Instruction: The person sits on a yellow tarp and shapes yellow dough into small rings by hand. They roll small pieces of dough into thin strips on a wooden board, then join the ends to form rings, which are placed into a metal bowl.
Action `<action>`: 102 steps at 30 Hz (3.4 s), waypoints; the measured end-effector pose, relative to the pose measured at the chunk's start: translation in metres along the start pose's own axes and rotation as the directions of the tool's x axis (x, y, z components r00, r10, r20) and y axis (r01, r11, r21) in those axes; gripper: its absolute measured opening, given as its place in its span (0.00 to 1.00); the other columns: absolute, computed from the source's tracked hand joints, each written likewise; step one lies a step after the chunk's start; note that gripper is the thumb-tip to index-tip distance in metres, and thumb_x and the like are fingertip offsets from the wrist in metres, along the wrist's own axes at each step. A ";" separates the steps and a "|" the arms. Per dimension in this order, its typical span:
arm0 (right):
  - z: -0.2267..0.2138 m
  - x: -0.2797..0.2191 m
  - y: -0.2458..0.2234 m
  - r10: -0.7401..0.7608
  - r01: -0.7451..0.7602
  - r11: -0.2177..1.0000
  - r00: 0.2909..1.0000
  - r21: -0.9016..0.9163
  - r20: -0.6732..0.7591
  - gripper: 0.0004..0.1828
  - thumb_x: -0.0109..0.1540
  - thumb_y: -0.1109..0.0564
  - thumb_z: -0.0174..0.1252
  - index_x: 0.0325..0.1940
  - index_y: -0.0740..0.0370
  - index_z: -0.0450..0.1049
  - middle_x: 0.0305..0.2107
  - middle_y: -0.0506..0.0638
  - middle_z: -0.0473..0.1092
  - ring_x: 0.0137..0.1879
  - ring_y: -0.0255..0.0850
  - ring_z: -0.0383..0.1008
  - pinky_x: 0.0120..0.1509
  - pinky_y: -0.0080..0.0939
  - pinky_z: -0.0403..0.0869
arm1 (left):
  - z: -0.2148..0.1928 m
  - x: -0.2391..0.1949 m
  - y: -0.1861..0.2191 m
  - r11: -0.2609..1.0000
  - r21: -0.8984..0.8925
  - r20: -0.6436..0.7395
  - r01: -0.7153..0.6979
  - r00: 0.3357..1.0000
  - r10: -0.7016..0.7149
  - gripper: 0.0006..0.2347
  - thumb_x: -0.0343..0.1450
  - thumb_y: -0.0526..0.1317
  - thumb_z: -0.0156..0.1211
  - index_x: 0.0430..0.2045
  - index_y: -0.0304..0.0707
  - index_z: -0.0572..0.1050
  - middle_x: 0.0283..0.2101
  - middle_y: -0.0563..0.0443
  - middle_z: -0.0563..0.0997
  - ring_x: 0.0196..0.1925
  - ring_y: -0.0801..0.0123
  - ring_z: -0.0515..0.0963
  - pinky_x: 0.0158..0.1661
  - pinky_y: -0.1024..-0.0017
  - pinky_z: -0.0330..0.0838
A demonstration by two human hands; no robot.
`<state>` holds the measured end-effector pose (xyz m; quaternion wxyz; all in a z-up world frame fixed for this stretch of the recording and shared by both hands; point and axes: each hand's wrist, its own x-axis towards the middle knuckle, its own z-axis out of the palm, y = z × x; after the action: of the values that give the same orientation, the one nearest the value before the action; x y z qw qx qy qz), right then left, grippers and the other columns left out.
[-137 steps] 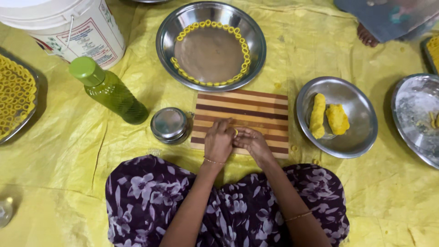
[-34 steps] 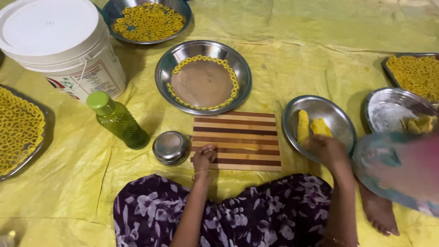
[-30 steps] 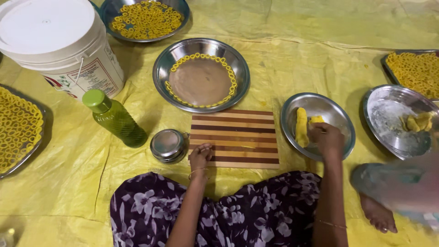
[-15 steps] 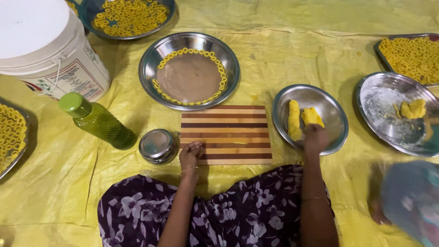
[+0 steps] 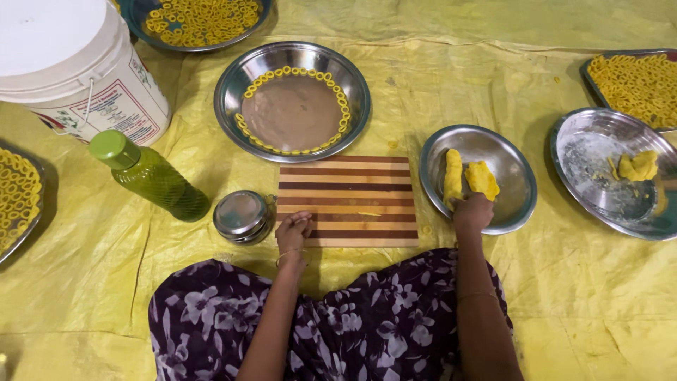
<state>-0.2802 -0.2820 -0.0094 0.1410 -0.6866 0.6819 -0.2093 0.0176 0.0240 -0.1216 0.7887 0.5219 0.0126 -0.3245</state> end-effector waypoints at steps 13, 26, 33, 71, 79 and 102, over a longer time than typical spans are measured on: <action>0.015 0.013 0.030 -0.098 0.102 0.991 0.994 0.087 -0.051 0.15 0.52 0.61 0.68 0.44 0.59 0.84 0.36 0.68 0.77 0.45 0.64 0.78 0.55 0.56 0.76 | 0.024 -0.026 0.043 0.990 0.130 0.054 0.050 0.997 -0.058 0.06 0.73 0.34 0.60 0.41 0.40 0.79 0.44 0.56 0.84 0.46 0.73 0.82 0.46 0.74 0.76; -0.005 0.000 0.006 0.021 -0.025 0.998 0.997 -0.051 -0.070 0.17 0.50 0.54 0.76 0.43 0.52 0.85 0.39 0.59 0.79 0.45 0.57 0.79 0.51 0.54 0.77 | 0.025 -0.022 0.043 0.992 0.122 0.027 0.044 0.999 -0.047 0.06 0.72 0.33 0.60 0.40 0.40 0.80 0.43 0.55 0.85 0.42 0.75 0.82 0.44 0.75 0.75; 0.003 0.012 0.031 -0.014 0.026 0.991 0.995 0.128 -0.099 0.16 0.51 0.54 0.75 0.42 0.54 0.85 0.33 0.58 0.79 0.40 0.52 0.81 0.53 0.50 0.77 | 0.032 -0.030 0.055 0.988 0.142 0.005 0.054 0.998 -0.055 0.06 0.73 0.33 0.60 0.40 0.41 0.81 0.43 0.54 0.85 0.42 0.74 0.82 0.44 0.74 0.75; 0.016 -0.107 -0.114 -0.649 0.434 0.721 0.696 0.540 0.308 0.12 0.57 0.63 0.67 0.45 0.61 0.78 0.31 0.53 0.78 0.34 0.40 0.81 0.38 0.38 0.80 | 0.044 -0.031 0.060 0.970 0.240 0.044 0.023 0.998 -0.034 0.07 0.72 0.34 0.60 0.41 0.38 0.81 0.39 0.57 0.82 0.38 0.77 0.78 0.38 0.77 0.70; 0.025 -0.142 -0.130 -0.682 0.677 0.723 0.668 0.136 0.299 0.16 0.49 0.59 0.74 0.38 0.60 0.79 0.39 0.54 0.74 0.48 0.53 0.75 0.49 0.53 0.74 | 0.040 -0.021 0.047 0.987 0.158 0.072 -0.018 0.997 0.007 0.06 0.71 0.35 0.63 0.39 0.39 0.81 0.42 0.56 0.84 0.43 0.76 0.81 0.42 0.76 0.72; 0.029 -0.112 -0.108 -0.517 0.170 0.772 0.728 0.613 0.449 0.14 0.55 0.63 0.68 0.44 0.70 0.81 0.36 0.50 0.76 0.36 0.39 0.82 0.39 0.37 0.81 | 0.050 -0.034 0.060 0.969 0.243 0.042 0.041 0.998 -0.053 0.05 0.72 0.31 0.60 0.38 0.39 0.81 0.42 0.56 0.83 0.45 0.73 0.80 0.45 0.74 0.74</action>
<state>-0.1696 -0.1700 0.0069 0.4884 -0.7680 0.3700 -0.1864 0.0061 0.0142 -0.0372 0.7112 0.6059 -0.0339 -0.3549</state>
